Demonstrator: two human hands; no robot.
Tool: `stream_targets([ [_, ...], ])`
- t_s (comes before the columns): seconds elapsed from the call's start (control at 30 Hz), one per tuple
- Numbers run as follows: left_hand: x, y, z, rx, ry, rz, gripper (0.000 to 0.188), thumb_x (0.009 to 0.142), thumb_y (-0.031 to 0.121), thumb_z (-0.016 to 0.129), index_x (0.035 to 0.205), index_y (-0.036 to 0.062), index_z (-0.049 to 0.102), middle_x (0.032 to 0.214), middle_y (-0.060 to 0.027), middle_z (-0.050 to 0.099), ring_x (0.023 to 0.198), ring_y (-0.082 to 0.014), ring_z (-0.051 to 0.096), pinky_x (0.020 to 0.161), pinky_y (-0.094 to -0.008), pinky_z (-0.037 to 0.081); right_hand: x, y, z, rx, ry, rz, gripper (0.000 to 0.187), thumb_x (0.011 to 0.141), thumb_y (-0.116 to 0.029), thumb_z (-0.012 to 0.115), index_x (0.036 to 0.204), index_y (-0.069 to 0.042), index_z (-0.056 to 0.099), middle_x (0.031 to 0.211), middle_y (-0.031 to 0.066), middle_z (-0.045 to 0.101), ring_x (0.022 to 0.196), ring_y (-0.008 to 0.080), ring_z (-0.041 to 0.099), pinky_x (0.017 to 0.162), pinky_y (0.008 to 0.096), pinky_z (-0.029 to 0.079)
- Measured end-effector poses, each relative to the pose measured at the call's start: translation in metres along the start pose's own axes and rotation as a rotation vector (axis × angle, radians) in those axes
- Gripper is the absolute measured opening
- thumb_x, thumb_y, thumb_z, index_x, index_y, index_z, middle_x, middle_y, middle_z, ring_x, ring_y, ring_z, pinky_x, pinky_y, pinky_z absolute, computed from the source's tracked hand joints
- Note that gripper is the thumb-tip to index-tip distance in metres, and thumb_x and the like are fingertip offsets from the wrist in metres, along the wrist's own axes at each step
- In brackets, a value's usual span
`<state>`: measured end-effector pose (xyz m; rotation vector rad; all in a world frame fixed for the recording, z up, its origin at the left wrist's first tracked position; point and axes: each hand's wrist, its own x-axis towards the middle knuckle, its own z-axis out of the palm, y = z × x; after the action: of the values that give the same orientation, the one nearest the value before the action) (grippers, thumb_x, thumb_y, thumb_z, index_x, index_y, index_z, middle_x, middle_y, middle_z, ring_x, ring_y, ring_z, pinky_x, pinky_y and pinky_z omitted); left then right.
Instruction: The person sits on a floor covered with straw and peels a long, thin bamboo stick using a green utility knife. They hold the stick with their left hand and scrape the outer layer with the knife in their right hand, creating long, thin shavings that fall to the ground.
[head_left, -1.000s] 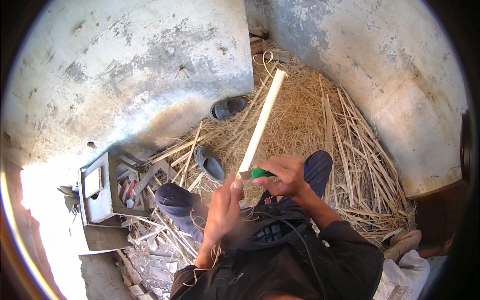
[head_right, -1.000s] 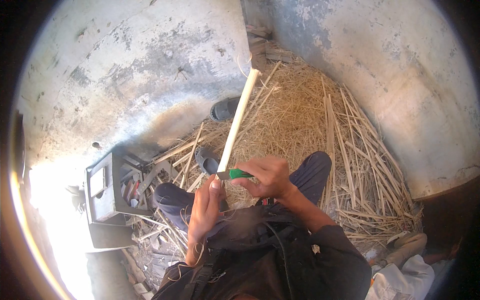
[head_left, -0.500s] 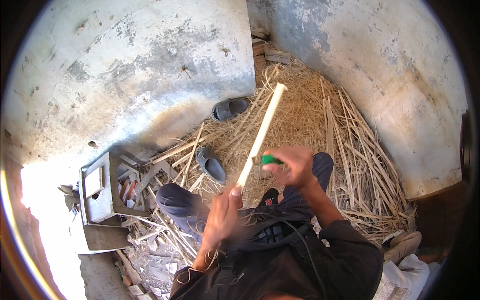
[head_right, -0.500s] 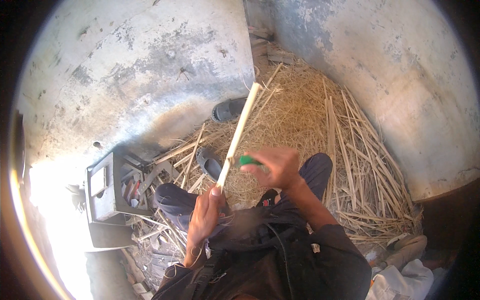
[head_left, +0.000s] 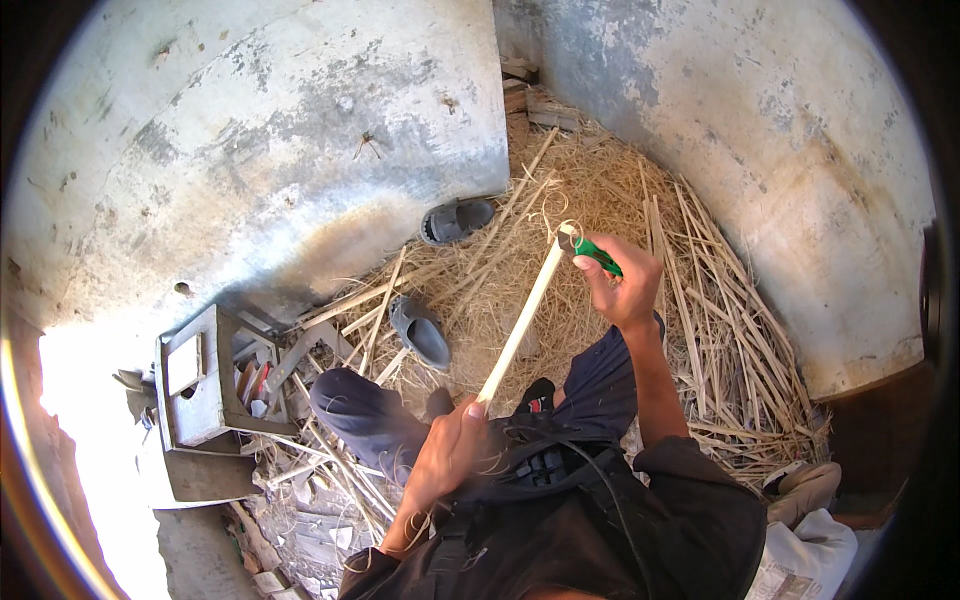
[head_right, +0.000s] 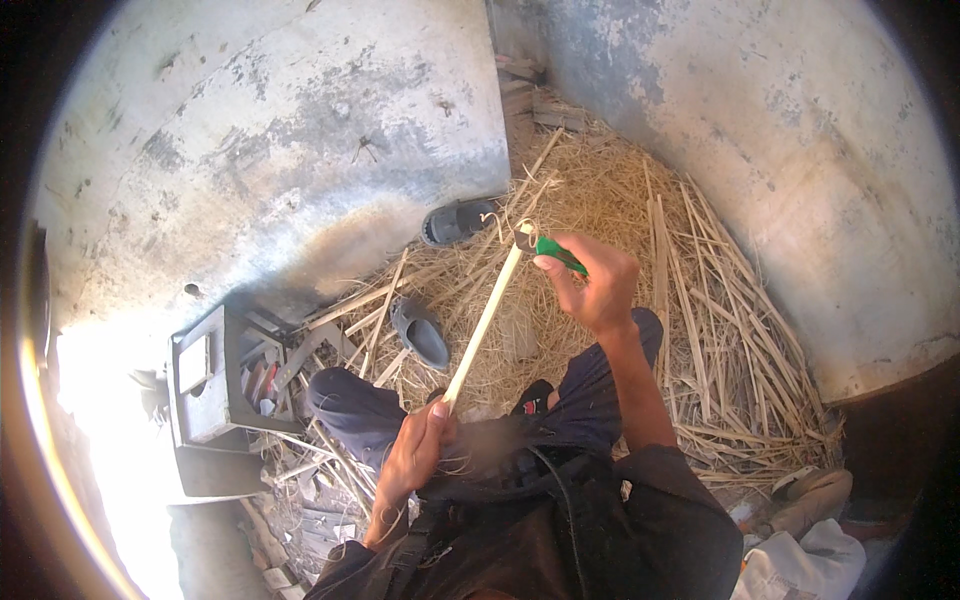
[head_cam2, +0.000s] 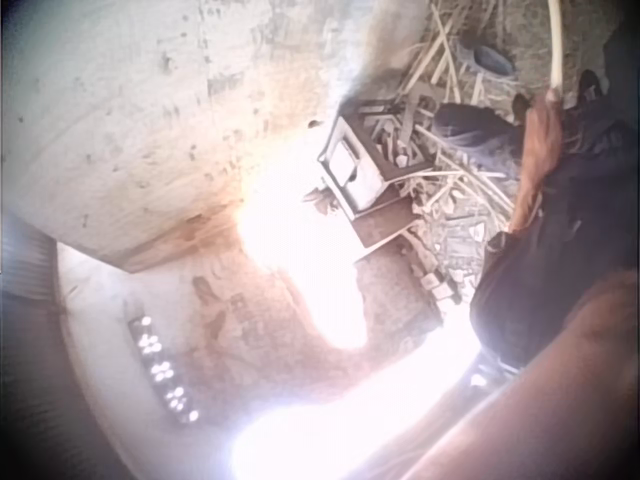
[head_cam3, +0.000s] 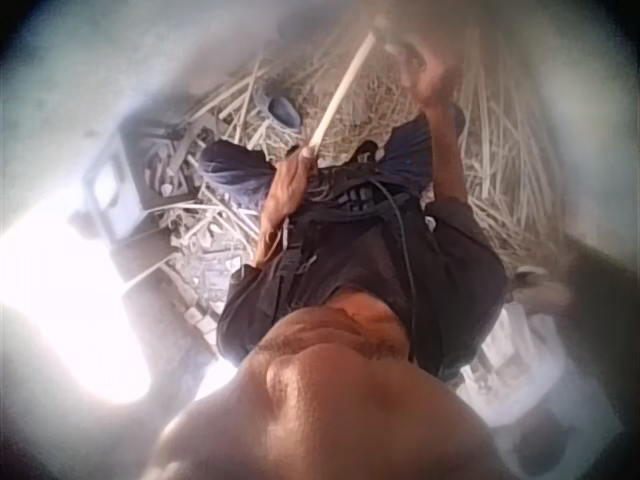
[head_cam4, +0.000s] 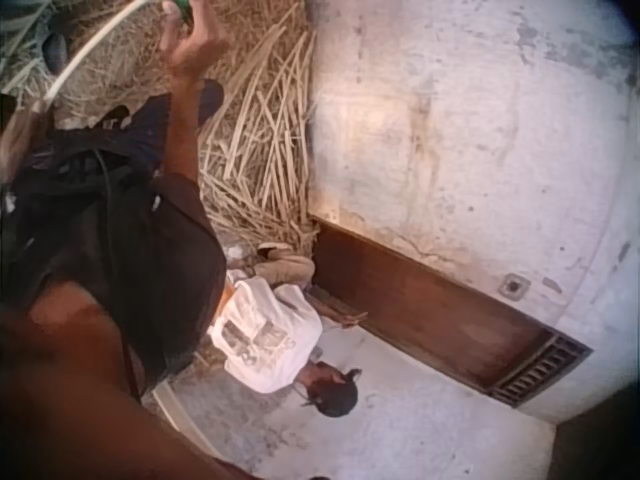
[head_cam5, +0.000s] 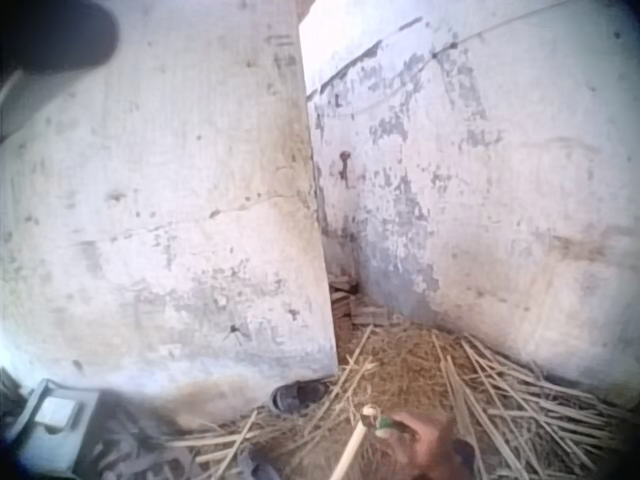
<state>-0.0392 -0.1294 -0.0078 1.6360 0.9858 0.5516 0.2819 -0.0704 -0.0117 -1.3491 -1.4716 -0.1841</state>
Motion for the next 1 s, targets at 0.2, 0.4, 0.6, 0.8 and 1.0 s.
stream_targets([
  [0.2, 0.003, -0.014, -0.008, 0.004, -0.063, -0.032, 0.036, 0.117, 0.033, 0.044, 0.107, 0.0004, 0.056, 0.072, -0.012, 0.054, 0.067, -0.0255, 0.053, 0.066, -0.0407, 0.042, -0.001, 0.004, 0.003, 0.081, -0.069, 0.077, 0.033, 0.1, -0.036, 0.075, 0.104, -0.003, 0.079, 0.077, 0.0073, 0.074, 0.061, 0.0155, 0.067, 0.052, 0.0304, 0.047],
  [0.4, 0.008, -0.013, -0.007, 0.188, 0.057, 0.081, 0.03, 0.114, 0.029, 0.054, 0.115, -0.0011, 0.058, 0.083, -0.0164, 0.061, 0.076, -0.0284, 0.061, 0.072, -0.0427, 0.046, -0.012, -0.007, 0.007, 0.203, -0.063, 0.159, 0.034, 0.101, -0.036, 0.073, 0.109, -0.003, 0.077, 0.078, 0.0081, 0.074, 0.063, 0.0165, 0.068, 0.056, 0.0306, 0.05],
  [0.6, 0.021, 0.015, -0.01, 0.01, 0.054, -0.011, 0.034, 0.117, 0.029, 0.046, 0.115, -0.0009, 0.06, 0.088, -0.0169, 0.065, 0.081, -0.03, 0.064, 0.08, -0.0412, 0.05, -0.04, -0.042, 0.021, 0.304, -0.191, -0.011, 0.032, 0.097, -0.037, 0.078, 0.105, -0.006, 0.076, 0.082, 0.0078, 0.074, 0.065, 0.0213, 0.072, 0.059, 0.0342, 0.055],
  [0.8, 0.031, 0.023, -0.011, -0.053, 0.003, 0.065, 0.037, 0.118, 0.03, 0.041, 0.113, -0.0005, 0.06, 0.085, -0.0137, 0.062, 0.079, -0.0255, 0.059, 0.078, -0.0403, 0.049, -0.053, -0.058, 0.03, 0.294, -0.246, -0.165, 0.041, 0.096, -0.045, 0.078, 0.097, -0.005, 0.076, 0.076, 0.0071, 0.07, 0.061, 0.026, 0.069, 0.055, 0.0358, 0.051],
  [1.0, 0.035, 0.024, -0.007, -0.038, 0.056, 0.138, 0.039, 0.119, 0.032, 0.037, 0.112, -0.0001, 0.059, 0.083, -0.0128, 0.059, 0.076, -0.0256, 0.055, 0.075, -0.0412, 0.047, -0.051, -0.068, 0.031, 0.267, -0.219, -0.185, 0.039, 0.094, -0.044, 0.08, 0.097, -0.006, 0.076, 0.075, 0.005, 0.071, 0.06, 0.0239, 0.069, 0.053, 0.0352, 0.05],
])
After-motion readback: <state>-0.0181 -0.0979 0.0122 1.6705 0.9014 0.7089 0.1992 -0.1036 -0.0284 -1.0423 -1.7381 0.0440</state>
